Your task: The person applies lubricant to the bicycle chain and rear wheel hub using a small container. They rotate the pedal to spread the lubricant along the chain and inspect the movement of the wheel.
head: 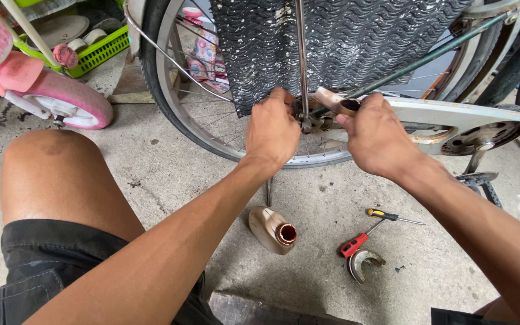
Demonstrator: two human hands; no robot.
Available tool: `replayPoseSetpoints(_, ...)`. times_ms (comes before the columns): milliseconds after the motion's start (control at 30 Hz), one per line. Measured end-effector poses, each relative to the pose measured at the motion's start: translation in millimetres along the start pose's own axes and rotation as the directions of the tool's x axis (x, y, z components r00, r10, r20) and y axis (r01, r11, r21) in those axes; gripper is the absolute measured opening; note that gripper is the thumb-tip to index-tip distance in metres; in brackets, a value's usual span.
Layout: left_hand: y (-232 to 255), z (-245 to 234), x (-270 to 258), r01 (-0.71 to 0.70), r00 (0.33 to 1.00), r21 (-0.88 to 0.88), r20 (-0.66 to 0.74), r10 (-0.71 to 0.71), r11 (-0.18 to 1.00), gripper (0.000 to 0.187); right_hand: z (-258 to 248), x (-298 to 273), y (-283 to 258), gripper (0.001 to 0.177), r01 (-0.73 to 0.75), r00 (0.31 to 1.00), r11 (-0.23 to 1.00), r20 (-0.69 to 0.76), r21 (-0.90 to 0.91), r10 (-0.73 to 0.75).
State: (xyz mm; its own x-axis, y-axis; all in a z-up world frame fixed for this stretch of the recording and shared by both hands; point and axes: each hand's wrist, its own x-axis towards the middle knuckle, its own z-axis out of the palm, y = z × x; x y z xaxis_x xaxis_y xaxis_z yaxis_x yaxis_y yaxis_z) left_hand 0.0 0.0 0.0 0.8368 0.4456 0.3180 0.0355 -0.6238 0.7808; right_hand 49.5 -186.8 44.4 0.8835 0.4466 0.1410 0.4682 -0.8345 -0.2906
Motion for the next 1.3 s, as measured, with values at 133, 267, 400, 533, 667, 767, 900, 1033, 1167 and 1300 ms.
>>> replayPoseSetpoints(133,23,-20,-16,0.147,0.987,0.049,0.059,-0.15,0.988,0.023,-9,-17,3,0.056,-0.123,0.991,0.992,0.053,0.025,0.122)
replayPoseSetpoints(267,16,-20,-20,0.377,0.917,0.076,0.113,-0.384,0.923,0.02,-17,-35,24,0.053,-0.161,0.987,0.987,0.031,0.024,0.16)
replayPoseSetpoints(400,-2,5,-18,0.527,0.79,-0.023,0.382,-0.48,0.85,0.022,-21,-49,51,0.05,-0.186,0.982,0.981,0.031,0.044,0.185)
replayPoseSetpoints(533,-7,47,-31,0.289,0.871,-0.124,0.445,-0.207,0.949,0.025,-25,-58,78,0.049,-0.212,0.977,0.977,0.006,0.023,0.212)
replayPoseSetpoints(667,-2,72,-38,0.258,0.818,-0.178,0.563,-0.117,0.95,0.028,-35,-63,106,0.046,-0.334,0.943,0.94,0.025,0.067,0.333)
replayPoseSetpoints(767,10,88,-41,0.264,0.767,-0.149,0.631,-0.114,0.953,0.03,-42,-70,130,0.044,-0.385,0.922,0.916,-0.007,0.115,0.388)
replayPoseSetpoints(900,30,113,-42,0.269,0.739,-0.179,0.668,-0.084,0.946,0.032,-50,-79,165,0.045,-0.34,0.932,0.938,-0.113,0.071,0.346)
replayPoseSetpoints(1033,55,145,-45,0.309,0.703,-0.173,0.704,-0.102,0.935,0.031,-59,-88,191,0.046,-0.424,0.9,0.902,-0.069,0.083,0.43)
replayPoseSetpoints(1167,78,176,-42,0.302,0.69,-0.208,0.721,-0.063,0.93,0.031,-66,-94,209,0.049,-0.471,0.879,0.881,-0.062,0.037,0.473)
replayPoseSetpoints(1300,98,200,-35,0.291,0.691,-0.219,0.721,-0.046,0.931,0.029,-68,-97,223,0.049,-0.556,0.83,0.826,0.001,0.091,0.558)
